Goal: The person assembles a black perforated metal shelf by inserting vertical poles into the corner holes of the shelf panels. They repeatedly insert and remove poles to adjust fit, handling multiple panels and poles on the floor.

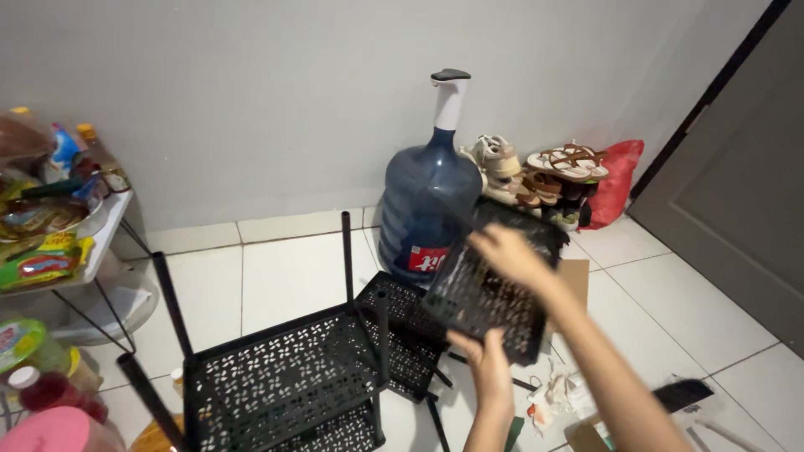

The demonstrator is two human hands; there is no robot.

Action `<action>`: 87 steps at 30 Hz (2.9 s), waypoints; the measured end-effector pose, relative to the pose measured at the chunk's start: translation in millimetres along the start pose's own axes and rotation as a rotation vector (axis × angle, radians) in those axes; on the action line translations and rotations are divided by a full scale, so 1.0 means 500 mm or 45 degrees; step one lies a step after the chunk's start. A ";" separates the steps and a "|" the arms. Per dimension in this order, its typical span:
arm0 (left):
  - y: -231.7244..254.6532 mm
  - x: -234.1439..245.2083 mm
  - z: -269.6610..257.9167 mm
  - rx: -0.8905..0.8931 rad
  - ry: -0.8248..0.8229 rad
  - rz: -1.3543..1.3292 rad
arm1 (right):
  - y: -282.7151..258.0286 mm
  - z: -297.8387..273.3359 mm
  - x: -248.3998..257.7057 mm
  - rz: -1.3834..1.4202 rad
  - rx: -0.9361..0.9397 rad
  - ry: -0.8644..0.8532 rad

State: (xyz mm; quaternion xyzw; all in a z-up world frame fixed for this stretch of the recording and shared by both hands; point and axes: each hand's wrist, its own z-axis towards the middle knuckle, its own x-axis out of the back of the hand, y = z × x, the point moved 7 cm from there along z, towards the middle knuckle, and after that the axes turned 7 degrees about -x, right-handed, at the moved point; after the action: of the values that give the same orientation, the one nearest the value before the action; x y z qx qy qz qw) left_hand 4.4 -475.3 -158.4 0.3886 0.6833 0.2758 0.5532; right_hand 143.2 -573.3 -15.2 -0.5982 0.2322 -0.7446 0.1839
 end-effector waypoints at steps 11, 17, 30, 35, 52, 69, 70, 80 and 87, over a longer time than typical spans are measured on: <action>-0.419 0.254 0.218 -0.068 0.586 -0.121 | 0.176 -0.034 -0.408 -0.092 -0.278 -0.243; -0.398 0.307 0.252 -0.396 0.848 -0.260 | 0.249 -0.076 -0.508 -0.151 -0.282 -0.317; -0.495 0.370 0.273 0.394 0.737 -0.167 | 0.301 -0.154 -0.656 -0.352 -0.320 -0.621; -0.534 0.387 0.271 0.323 0.552 0.290 | 0.281 -0.166 -0.654 -0.409 -0.320 -0.718; 0.473 0.319 -0.128 -1.041 -0.284 1.681 | 0.029 -0.054 -0.446 0.246 0.194 -0.737; 0.212 0.425 0.001 -0.629 -0.772 2.372 | -0.255 -0.274 -0.352 0.013 0.537 -0.821; 0.211 0.427 0.004 -0.629 -0.777 2.371 | -0.257 -0.273 -0.352 0.022 0.553 -0.822; 0.223 0.420 -0.008 -0.560 -0.833 2.312 | -0.175 -0.215 -0.404 0.597 -0.095 -1.229; 0.249 0.413 -0.027 -0.453 -0.821 2.261 | -0.128 -0.079 -0.411 0.870 -0.049 -0.453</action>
State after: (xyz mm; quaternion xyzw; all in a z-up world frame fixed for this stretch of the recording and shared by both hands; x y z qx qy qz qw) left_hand 1.9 -234.0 -166.7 0.7319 -0.0969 0.5737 0.3548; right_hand 149.4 -402.1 -151.2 -0.6097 0.3964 -0.5204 0.4476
